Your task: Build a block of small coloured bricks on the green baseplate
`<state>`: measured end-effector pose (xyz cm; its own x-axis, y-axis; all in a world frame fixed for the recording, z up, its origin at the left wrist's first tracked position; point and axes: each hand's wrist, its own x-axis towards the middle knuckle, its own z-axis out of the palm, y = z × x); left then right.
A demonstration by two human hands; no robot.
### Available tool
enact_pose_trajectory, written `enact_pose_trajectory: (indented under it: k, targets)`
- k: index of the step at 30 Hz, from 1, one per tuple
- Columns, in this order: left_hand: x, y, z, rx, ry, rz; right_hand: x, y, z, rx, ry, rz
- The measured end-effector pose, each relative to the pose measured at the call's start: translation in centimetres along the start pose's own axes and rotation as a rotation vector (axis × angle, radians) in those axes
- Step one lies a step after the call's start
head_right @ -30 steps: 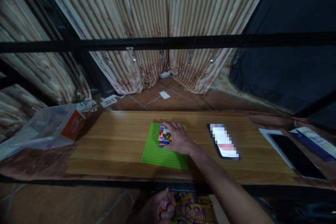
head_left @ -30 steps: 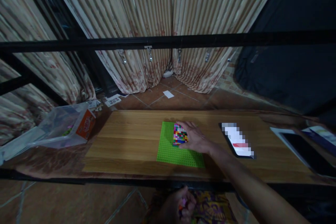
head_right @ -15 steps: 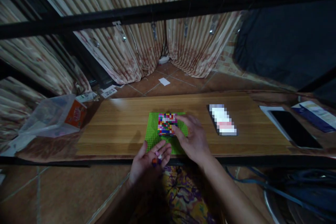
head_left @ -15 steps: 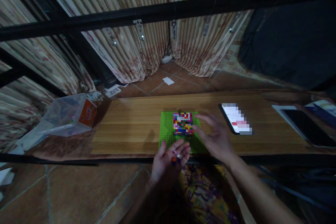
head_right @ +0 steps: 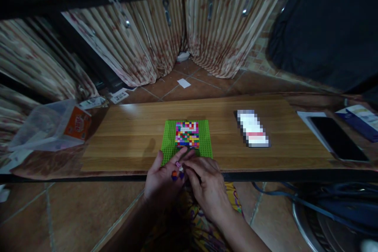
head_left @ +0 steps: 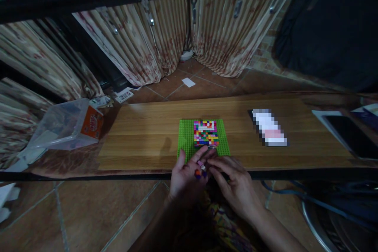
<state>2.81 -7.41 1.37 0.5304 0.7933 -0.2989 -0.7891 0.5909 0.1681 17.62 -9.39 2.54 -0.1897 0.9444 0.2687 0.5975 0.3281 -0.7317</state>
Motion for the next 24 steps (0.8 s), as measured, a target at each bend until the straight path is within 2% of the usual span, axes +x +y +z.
enact_pose_trajectory:
  k: [7,13,19,24]
  targets:
    - [0.1,-0.1,0.5,0.010,-0.014,-0.056,0.6,-0.3,0.7,-0.137,-0.015,-0.078]
    - [0.3,-0.5,0.5,0.033,0.019,-0.087,0.8,-0.6,1.4,-0.236,-0.026,-0.025]
    - [0.5,-0.9,0.2,0.135,0.083,-0.063,0.8,-0.6,1.2,-0.167,-0.041,0.020]
    - [0.8,-1.7,-1.1,0.328,0.217,0.019,0.8,-0.4,0.9,-0.083,-0.004,0.070]
